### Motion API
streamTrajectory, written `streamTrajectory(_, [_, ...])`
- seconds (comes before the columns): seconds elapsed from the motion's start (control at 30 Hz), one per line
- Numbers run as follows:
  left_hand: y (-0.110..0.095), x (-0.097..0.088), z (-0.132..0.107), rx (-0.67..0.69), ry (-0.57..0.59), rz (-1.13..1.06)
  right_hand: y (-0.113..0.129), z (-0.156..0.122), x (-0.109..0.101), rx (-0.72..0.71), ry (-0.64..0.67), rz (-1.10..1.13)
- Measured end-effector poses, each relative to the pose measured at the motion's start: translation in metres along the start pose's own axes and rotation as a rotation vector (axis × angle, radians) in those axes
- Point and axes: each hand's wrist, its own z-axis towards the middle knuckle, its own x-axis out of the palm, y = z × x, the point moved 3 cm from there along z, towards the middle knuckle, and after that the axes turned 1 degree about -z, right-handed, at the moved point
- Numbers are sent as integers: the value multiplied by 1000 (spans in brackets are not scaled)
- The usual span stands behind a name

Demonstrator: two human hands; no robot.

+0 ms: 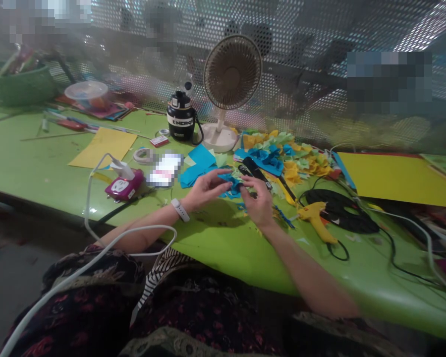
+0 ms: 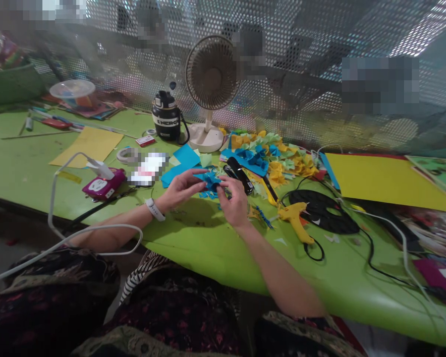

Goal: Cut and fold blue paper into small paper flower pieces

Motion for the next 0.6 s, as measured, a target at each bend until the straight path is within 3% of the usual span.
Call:
streamTrajectory(0.17, [0, -5, 4, -112, -56, -207, -8, 0, 0, 114, 27, 91])
streamTrajectory(0.6, [-2, -4, 3, -164, -34, -229, -6, -1, -1, 109, 27, 105])
